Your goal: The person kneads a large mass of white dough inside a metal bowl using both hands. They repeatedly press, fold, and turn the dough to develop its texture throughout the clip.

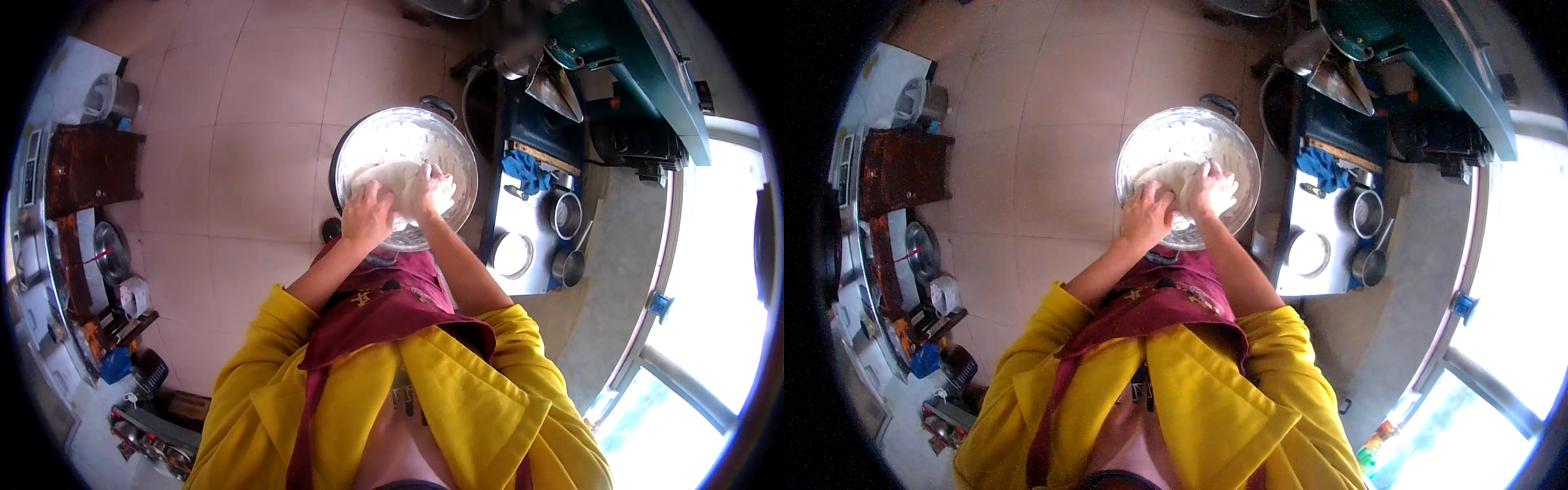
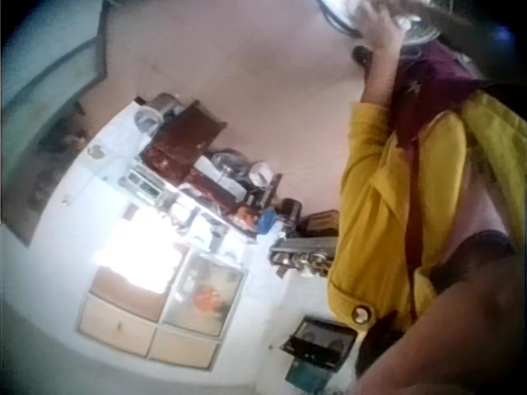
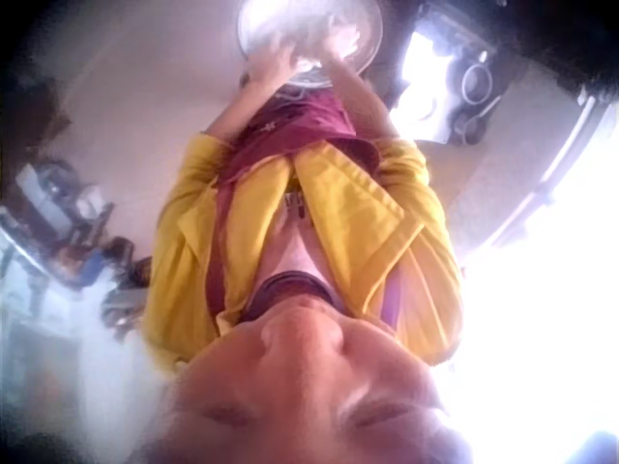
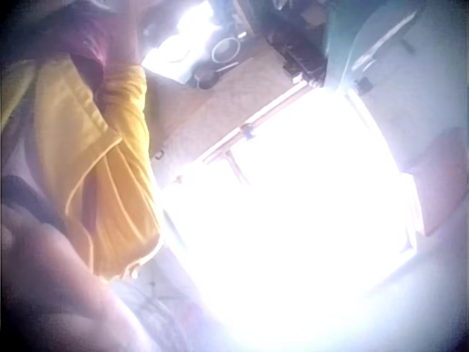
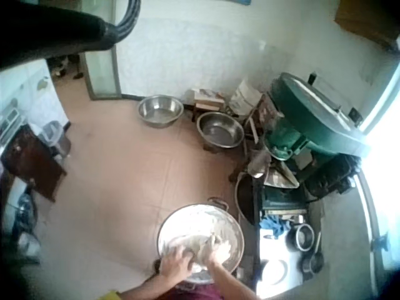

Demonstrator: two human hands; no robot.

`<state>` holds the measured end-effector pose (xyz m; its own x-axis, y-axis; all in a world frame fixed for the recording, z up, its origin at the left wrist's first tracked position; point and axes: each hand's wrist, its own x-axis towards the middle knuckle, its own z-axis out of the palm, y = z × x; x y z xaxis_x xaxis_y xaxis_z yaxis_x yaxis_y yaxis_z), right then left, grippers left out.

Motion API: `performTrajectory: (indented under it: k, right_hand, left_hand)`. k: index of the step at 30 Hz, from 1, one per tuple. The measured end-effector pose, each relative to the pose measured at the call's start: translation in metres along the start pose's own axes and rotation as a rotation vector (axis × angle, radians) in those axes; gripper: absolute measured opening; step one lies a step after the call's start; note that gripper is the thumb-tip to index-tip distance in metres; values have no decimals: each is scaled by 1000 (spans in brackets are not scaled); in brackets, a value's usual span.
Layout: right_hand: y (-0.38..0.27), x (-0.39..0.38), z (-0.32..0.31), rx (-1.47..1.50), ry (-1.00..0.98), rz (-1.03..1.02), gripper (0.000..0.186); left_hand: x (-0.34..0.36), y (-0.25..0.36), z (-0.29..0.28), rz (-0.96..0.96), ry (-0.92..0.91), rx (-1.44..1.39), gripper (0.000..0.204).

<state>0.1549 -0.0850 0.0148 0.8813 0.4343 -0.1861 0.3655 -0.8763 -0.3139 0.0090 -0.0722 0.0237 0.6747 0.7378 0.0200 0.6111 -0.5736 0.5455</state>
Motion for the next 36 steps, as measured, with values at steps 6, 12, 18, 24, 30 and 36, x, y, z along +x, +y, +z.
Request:
performTrajectory:
  k: [6,12,18,24,30,36]
  right_hand:
    - [-44,-27,0,123,-18,146,49]
    - [-58,-13,2,59,42,100,47]
    - [-58,20,16,-174,-35,0,45]
    - [-54,44,23,-181,-62,-25,52]
    - [-50,56,27,-258,-33,-37,59]
    - [-52,56,18,-226,-46,-105,57]
  left_hand:
    - [-6,-8,8,22,41,30,32]
    - [-4,-7,4,26,-18,47,52]
    - [-1,-3,-6,-2,-128,30,52]
    - [-8,-7,-4,27,-67,-15,52]
    - [-12,-7,2,50,-24,-21,50]
    - [-21,-28,0,376,-33,-112,43]
